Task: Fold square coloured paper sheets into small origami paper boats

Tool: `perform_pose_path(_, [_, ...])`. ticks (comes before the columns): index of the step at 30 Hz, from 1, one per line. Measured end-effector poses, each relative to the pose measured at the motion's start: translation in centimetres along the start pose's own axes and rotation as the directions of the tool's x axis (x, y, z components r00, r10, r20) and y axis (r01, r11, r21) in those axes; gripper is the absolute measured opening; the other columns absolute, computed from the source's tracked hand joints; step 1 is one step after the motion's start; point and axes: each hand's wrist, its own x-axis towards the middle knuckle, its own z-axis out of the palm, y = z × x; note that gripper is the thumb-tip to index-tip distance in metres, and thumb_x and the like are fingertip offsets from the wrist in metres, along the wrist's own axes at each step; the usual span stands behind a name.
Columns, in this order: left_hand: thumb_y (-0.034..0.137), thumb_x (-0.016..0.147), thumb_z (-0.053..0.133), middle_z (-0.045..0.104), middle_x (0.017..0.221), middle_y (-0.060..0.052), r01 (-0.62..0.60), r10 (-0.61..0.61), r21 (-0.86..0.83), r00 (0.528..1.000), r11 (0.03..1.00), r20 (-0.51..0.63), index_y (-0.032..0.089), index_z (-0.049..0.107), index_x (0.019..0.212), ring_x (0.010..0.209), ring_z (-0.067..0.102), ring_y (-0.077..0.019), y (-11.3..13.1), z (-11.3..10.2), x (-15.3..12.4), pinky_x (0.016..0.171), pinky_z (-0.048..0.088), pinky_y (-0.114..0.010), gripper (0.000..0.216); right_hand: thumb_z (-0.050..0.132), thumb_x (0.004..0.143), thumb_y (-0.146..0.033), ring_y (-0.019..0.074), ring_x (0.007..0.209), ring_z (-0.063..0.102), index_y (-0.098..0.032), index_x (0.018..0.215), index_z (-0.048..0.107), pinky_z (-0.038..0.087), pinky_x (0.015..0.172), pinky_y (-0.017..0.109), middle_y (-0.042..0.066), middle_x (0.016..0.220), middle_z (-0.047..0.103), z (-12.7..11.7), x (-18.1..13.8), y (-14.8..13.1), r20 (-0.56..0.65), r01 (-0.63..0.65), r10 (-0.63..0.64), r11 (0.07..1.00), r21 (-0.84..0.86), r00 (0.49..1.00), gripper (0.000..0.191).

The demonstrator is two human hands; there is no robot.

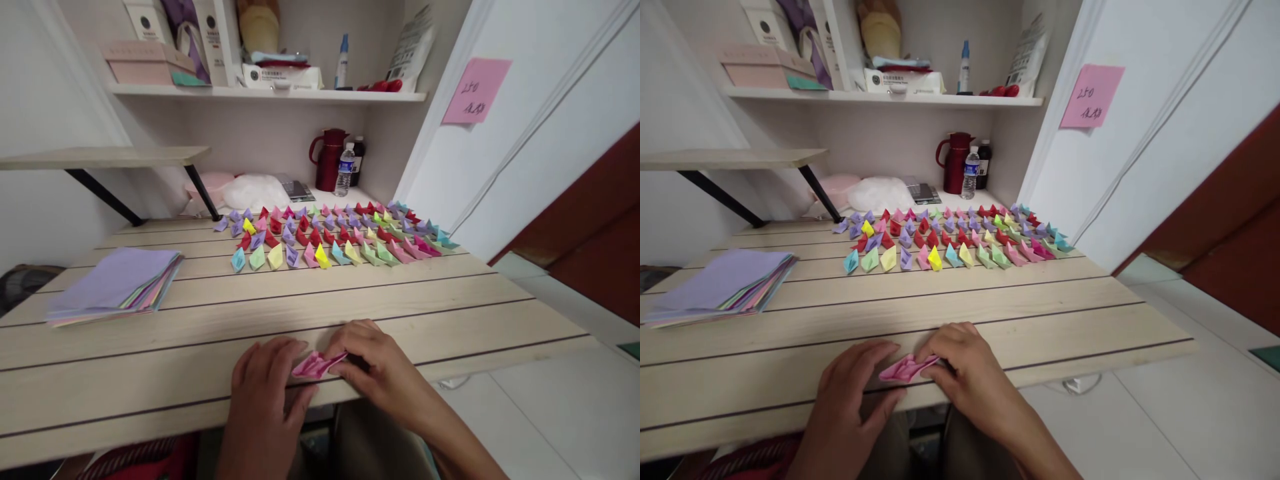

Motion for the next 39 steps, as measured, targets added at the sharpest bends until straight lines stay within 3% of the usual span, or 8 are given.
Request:
perform_pose_path(4, [0.020,0.087,0.064,0.070,0.111,0.000,-0.047,0.045,-0.020,0.997,0.999,-0.062,0.032,0.056,0.113,0.103,0.066,-0.0212,0.2,0.0,0.7,0.091,0.047,-0.044,0.030,0.073,0.090,-0.017,0.0148,0.087,0.064,-0.025,0.092,0.067,0.039,0.085,0.030,-0.005,0.089,0.071,-0.1,0.0,0.1,0.005,0.018,-0.018,1.000,0.016,1.000,0.011])
perform_pose_path(9, [0.018,0.088,0.061,0.070,0.104,0.000,-0.062,0.061,-0.002,0.988,0.998,-0.144,0.030,0.060,0.107,0.097,0.067,-0.0205,0.9,0.1,0.9,0.087,0.046,-0.043,0.023,0.070,0.092,-0.018,0.0151,0.088,0.064,-0.025,0.093,0.066,0.039,0.086,0.031,-0.004,0.090,0.071,0.0,0.0,0.1,0.004,0.012,-0.012,1.000,0.001,1.000,0.009])
perform_pose_path(16, [0.023,0.090,0.060,0.070,0.103,-0.001,-0.054,0.053,0.001,0.979,0.999,-0.198,0.028,0.063,0.102,0.094,0.067,-0.0216,1.0,0.6,0.9,0.084,0.047,-0.043,0.014,0.077,0.085,-0.010,0.0149,0.089,0.062,-0.025,0.096,0.065,0.038,0.084,0.030,-0.005,0.091,0.070,0.0,0.2,0.0,0.015,-0.030,0.030,1.000,-0.005,0.999,0.023])
perform_pose_path(19, [0.024,0.091,0.059,0.071,0.103,-0.002,-0.050,0.050,0.004,0.979,0.999,-0.197,0.029,0.065,0.101,0.092,0.068,-0.0223,1.0,0.6,0.9,0.083,0.047,-0.044,0.013,0.080,0.082,-0.009,0.0155,0.089,0.062,-0.025,0.097,0.064,0.038,0.085,0.031,-0.005,0.092,0.071,0.0,0.2,0.0,0.017,-0.057,0.058,0.998,-0.012,0.998,0.027])
perform_pose_path(24, [0.023,0.091,0.058,0.073,0.103,-0.002,-0.031,0.028,-0.017,0.983,0.999,-0.182,0.031,0.068,0.099,0.093,0.069,-0.0233,1.1,0.6,1.1,0.083,0.048,-0.047,0.016,0.075,0.088,-0.015,0.0159,0.095,0.063,-0.027,0.096,0.069,0.037,0.089,0.034,-0.004,0.096,0.071,0.2,0.3,0.0,0.041,-0.011,0.011,1.000,-0.006,0.999,0.016])
perform_pose_path(32, [0.030,0.090,0.060,0.074,0.102,-0.001,0.075,-0.080,-0.077,0.995,0.994,-0.067,0.031,0.072,0.084,0.094,0.070,-0.0249,1.5,0.6,1.5,0.083,0.050,-0.050,0.014,0.073,0.091,-0.023,0.0176,0.099,0.064,-0.025,0.087,0.069,0.040,0.091,0.035,-0.002,0.100,0.070,0.2,0.5,0.0,0.033,-0.090,0.090,0.996,0.010,0.995,0.006])
perform_pose_path(39, [0.026,0.089,0.057,0.074,0.098,-0.003,0.185,-0.187,-0.070,0.982,0.980,-0.027,0.027,0.072,0.077,0.093,0.068,-0.0247,2.1,0.9,1.9,0.087,0.047,-0.051,0.019,0.061,0.092,-0.012,0.0196,0.094,0.063,-0.023,0.082,0.064,0.043,0.088,0.037,0.001,0.097,0.068,0.6,0.3,-0.2,-0.055,-0.092,0.086,0.989,-0.116,0.995,0.015])
